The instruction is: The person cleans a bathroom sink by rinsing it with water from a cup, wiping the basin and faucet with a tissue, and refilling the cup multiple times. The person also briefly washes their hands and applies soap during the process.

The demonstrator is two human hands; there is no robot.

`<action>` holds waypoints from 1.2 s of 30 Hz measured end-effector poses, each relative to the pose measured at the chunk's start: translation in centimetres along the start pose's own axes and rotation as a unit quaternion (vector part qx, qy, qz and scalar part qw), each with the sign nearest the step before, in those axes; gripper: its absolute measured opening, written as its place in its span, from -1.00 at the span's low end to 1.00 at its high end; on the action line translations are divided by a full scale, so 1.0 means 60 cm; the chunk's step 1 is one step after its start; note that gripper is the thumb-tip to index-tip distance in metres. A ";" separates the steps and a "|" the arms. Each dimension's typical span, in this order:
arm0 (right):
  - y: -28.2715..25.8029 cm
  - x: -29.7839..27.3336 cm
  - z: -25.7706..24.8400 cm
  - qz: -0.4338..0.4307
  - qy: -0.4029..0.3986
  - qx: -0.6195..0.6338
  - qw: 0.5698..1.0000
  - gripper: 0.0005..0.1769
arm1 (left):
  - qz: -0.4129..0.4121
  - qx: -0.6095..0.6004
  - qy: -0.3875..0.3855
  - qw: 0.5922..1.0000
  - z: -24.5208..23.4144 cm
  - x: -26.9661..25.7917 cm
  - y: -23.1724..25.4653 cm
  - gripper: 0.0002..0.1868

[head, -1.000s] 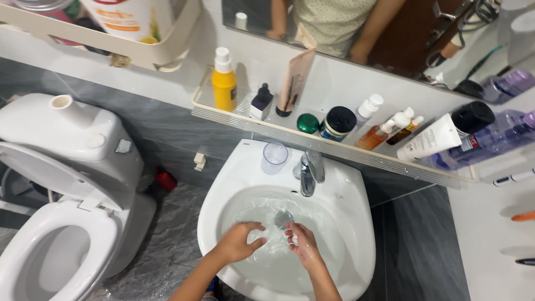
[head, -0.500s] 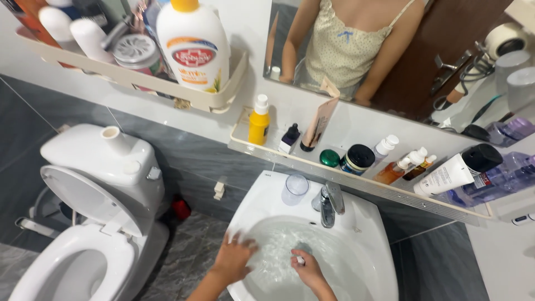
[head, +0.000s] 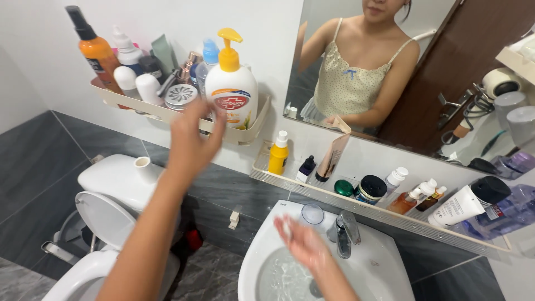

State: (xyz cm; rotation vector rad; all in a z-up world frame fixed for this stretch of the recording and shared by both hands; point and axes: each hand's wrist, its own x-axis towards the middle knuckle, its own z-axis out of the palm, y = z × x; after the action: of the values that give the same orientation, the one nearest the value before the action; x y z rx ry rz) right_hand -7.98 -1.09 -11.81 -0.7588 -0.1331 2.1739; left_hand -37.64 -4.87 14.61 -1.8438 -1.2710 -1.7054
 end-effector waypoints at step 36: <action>-0.076 0.035 0.660 -0.134 -0.340 0.025 0.931 -0.51 | 0.136 0.043 -0.051 0.988 0.024 0.172 -0.050 -0.36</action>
State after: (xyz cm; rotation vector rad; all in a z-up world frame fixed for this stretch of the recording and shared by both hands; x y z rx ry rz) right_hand -28.18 9.57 20.94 0.0734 -0.5003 2.0732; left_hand -40.19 1.76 22.79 -1.9711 -1.0523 -1.4098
